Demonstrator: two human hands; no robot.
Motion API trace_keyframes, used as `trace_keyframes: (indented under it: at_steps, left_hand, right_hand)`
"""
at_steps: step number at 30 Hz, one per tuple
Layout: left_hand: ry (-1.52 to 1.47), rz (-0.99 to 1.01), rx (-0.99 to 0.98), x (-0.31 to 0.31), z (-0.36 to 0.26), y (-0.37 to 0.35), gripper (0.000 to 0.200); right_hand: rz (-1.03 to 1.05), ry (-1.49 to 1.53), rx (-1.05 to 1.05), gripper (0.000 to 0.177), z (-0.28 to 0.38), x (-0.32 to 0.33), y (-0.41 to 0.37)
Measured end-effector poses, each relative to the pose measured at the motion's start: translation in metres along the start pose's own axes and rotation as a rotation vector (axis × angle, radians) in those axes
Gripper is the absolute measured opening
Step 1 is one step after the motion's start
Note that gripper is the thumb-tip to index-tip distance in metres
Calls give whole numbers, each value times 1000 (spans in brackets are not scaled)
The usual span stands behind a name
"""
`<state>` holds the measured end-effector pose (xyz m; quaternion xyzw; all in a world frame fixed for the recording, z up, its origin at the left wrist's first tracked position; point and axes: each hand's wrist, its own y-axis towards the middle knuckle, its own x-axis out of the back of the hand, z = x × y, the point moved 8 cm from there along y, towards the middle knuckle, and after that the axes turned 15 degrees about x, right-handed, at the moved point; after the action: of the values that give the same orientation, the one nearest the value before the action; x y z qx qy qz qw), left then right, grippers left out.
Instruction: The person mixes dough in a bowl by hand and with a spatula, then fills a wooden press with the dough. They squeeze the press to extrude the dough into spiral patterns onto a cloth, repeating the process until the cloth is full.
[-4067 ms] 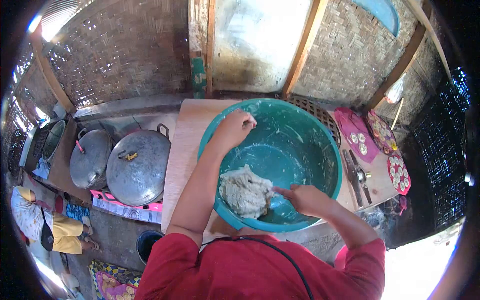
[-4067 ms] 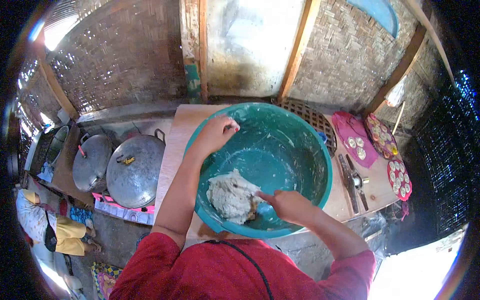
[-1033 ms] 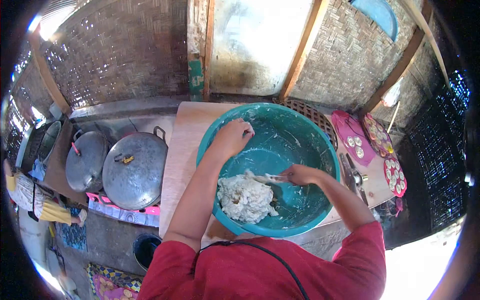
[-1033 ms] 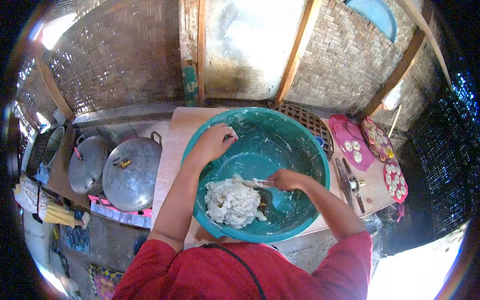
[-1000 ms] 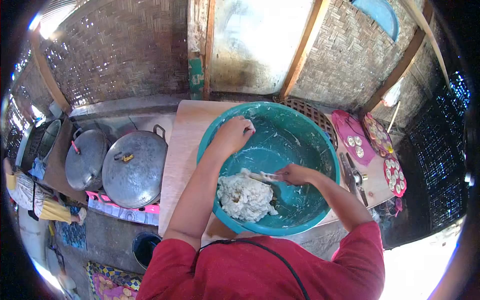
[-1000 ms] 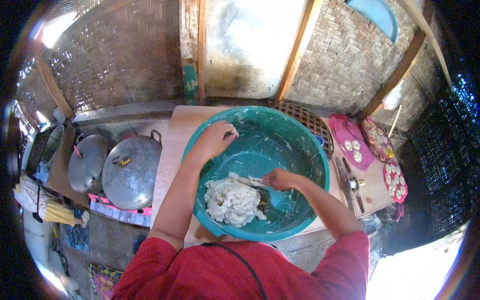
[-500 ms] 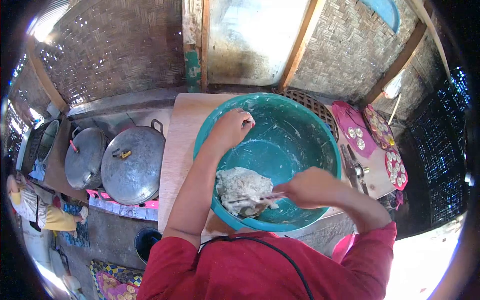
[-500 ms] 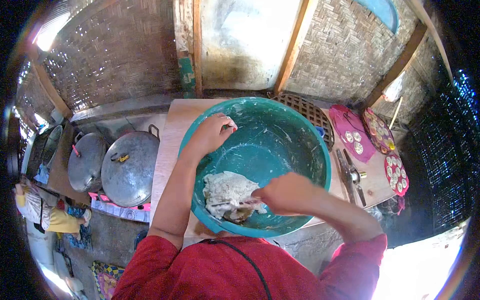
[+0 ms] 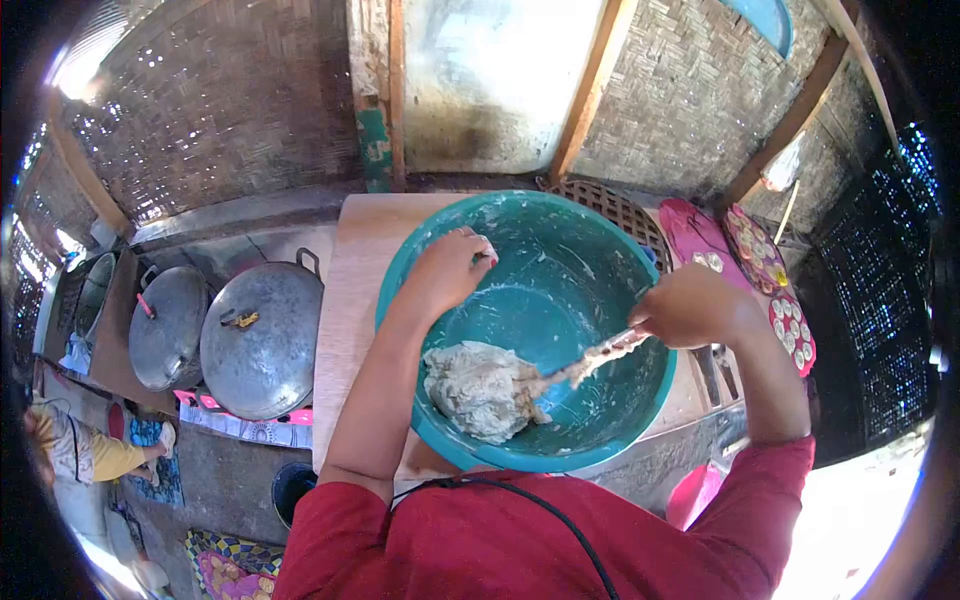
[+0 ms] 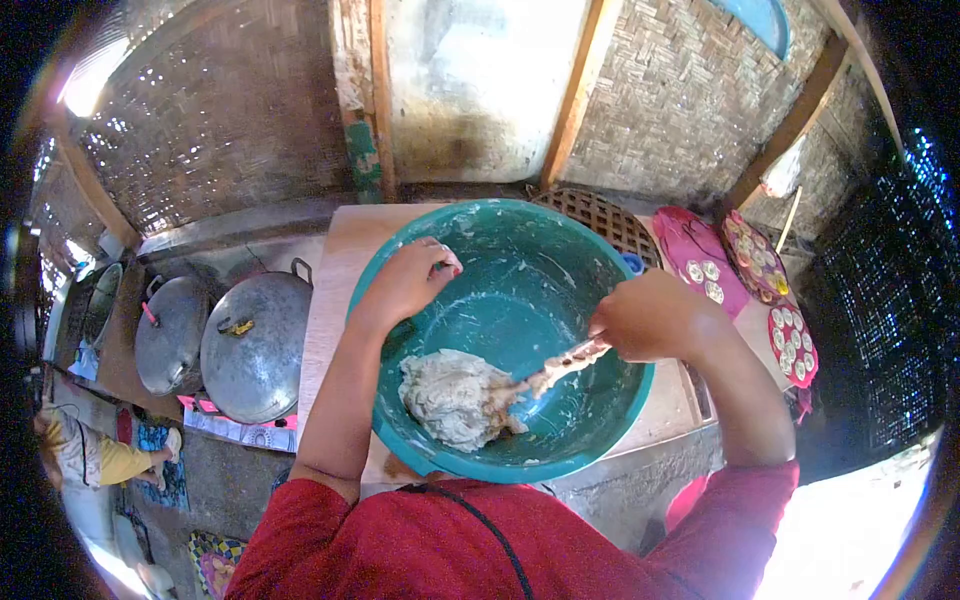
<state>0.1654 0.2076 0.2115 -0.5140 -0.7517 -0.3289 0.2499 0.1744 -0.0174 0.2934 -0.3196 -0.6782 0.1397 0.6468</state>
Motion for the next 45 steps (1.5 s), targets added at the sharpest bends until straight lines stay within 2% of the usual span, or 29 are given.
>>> trace_keyframes:
  at_steps: [3,6,11,13,14,17,18,19,21,22,24,25,27,30,32,35,37,38,41,45]
  left_hand:
    - [-50,21,-15,2,-5,3,10]
    - [-55,25,6,2,-4,2,10]
    - [-26,9,-18,-1,2,-2,9]
    - [2,4,-16,0,2,0,9]
    - [23,8,-18,-2,2,-1,9]
    - [0,33,10,0,-5,-1,10]
    - [0,37,10,-2,-4,1,10]
    - [-10,35,4,-4,-2,2,10]
    - [-13,28,7,-3,2,1,10]
    - [4,29,23,-3,3,2,10]
    - [23,25,49,-2,7,2,10]
    - [25,26,29,0,6,4,11]
    - [29,29,14,3,4,8,11]
    - [-6,32,64,8,3,11,12]
    - [-6,14,7,6,3,9,13]
    - [-8,4,31,5,7,10,13]
    - [14,6,50,5,10,10,14]
    - [35,19,60,3,11,8,14]
    - [7,2,22,-3,22,7,15]
    - [64,-26,69,0,29,6,14]
  right_hand:
    - [126,-45,39,22,-4,-40,35]
    - [141,-34,-6,27,-42,-97,85]
    - [246,46,13,34,-45,-117,96]
    - [253,143,155,35,-36,-120,96]
    - [284,102,101,34,-46,-118,94]
    - [309,119,139,26,-61,-143,110]
    - [389,362,283,29,-61,-180,125]
    - [388,361,286,29,-61,-194,133]
    - [364,743,422,29,-27,-216,137]
    - [366,736,431,29,-16,-216,134]
    - [79,788,510,32,8,-187,127]
    - [83,782,519,32,23,-175,115]
    - [-3,648,221,33,30,-149,93]
    - [-69,535,182,32,46,-135,79]
    - [-105,536,181,31,54,-134,76]
    - [-217,549,186,27,64,-125,75]
    - [-486,329,64,22,59,-82,64]
    - [-642,304,82,19,54,-63,55]
    - [-542,326,140,20,48,-66,52]
    - [-497,286,237,22,62,-84,56]
